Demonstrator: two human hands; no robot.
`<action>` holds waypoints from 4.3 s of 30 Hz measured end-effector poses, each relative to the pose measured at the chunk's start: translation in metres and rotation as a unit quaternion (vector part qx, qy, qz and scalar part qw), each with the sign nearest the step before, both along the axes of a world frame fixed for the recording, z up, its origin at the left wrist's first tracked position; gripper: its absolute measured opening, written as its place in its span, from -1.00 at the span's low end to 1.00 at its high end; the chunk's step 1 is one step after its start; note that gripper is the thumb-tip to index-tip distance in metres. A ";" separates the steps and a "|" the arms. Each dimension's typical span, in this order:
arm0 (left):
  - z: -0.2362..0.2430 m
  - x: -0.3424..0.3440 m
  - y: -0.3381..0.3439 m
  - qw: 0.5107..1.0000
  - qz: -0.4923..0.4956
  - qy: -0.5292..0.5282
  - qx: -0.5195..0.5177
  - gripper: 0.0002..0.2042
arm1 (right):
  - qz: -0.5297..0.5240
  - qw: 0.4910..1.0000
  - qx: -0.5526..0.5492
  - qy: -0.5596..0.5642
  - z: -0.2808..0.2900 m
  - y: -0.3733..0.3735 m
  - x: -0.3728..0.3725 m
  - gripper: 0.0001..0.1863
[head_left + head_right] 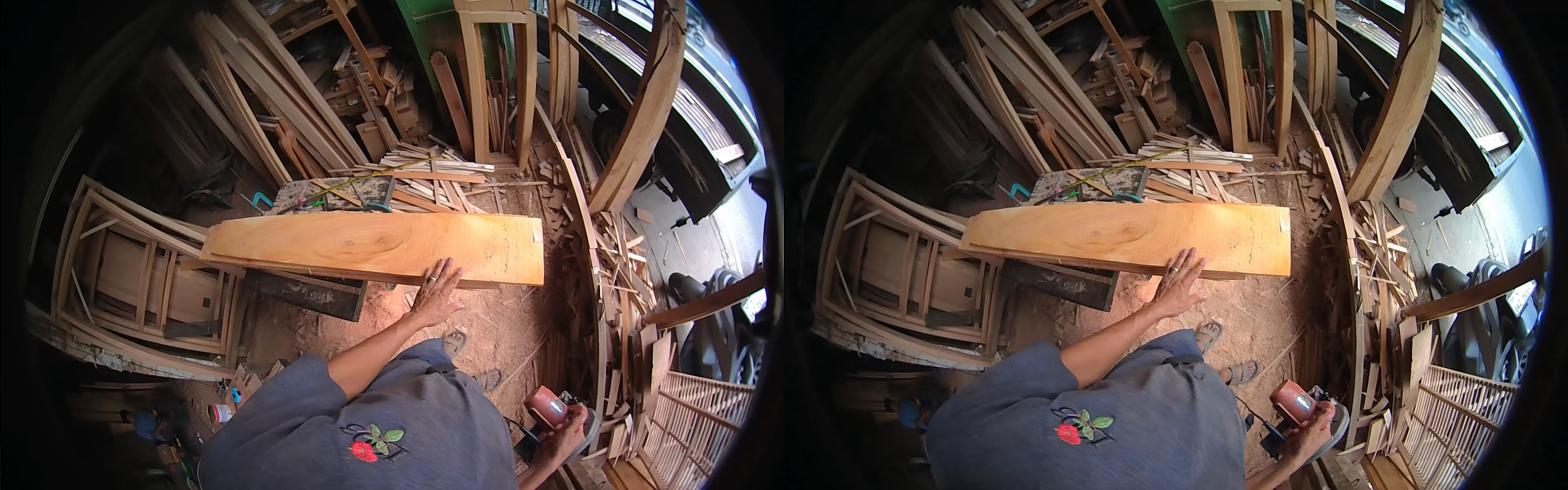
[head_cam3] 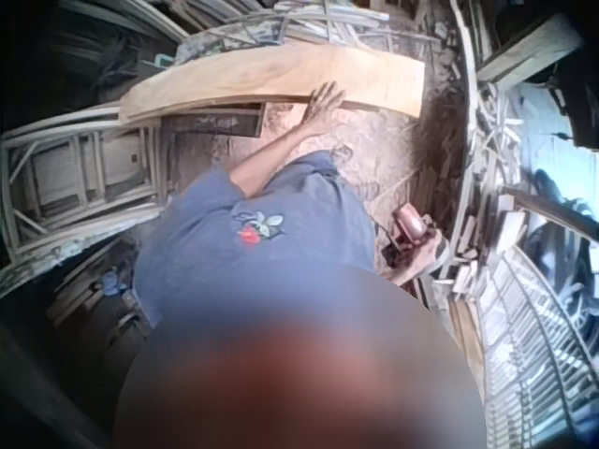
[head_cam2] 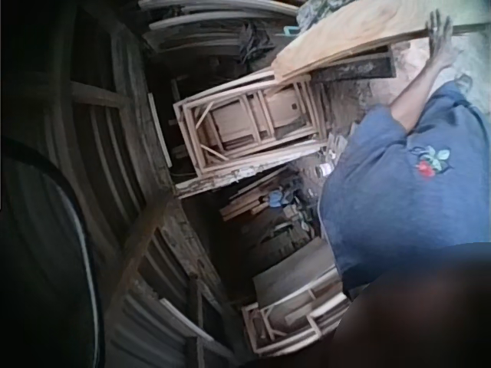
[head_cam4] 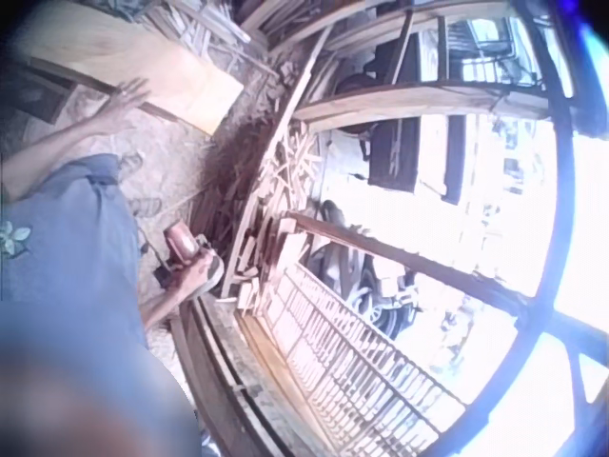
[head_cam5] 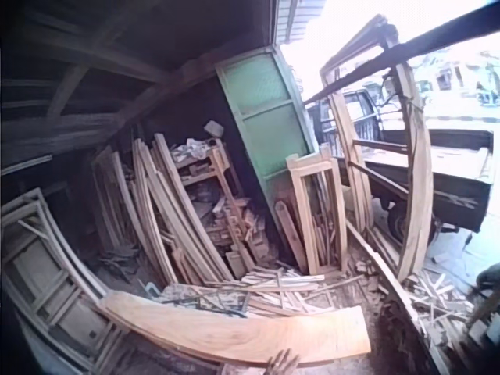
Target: The person uses a circular saw to cut a long wooden plank into smaller pieces. They measure and mark the wood with a tape measure and pencil, then make several cuts along the marked lines. The cut pieces are set aside on the workbench.
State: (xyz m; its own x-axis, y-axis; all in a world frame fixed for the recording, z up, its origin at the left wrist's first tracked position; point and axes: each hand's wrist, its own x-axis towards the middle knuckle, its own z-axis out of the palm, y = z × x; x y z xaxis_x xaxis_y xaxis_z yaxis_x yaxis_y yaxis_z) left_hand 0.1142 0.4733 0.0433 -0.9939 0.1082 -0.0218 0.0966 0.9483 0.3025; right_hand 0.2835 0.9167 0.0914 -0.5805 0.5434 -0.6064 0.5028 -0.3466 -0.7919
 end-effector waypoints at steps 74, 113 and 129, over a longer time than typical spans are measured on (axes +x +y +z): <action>-0.029 -0.258 0.075 0.992 -0.117 0.047 -0.020 -0.08 | -0.437 0.896 0.033 -0.073 -0.095 -0.194 0.294 -0.52; -0.032 -0.249 0.089 0.985 -0.099 -0.044 0.133 -0.40 | 0.285 0.880 0.064 -0.375 -0.684 -0.050 0.136 -0.55; -0.032 -0.238 0.096 0.993 -0.102 0.000 0.058 -0.37 | 0.054 0.806 0.522 -0.273 -0.549 0.356 -0.156 -0.53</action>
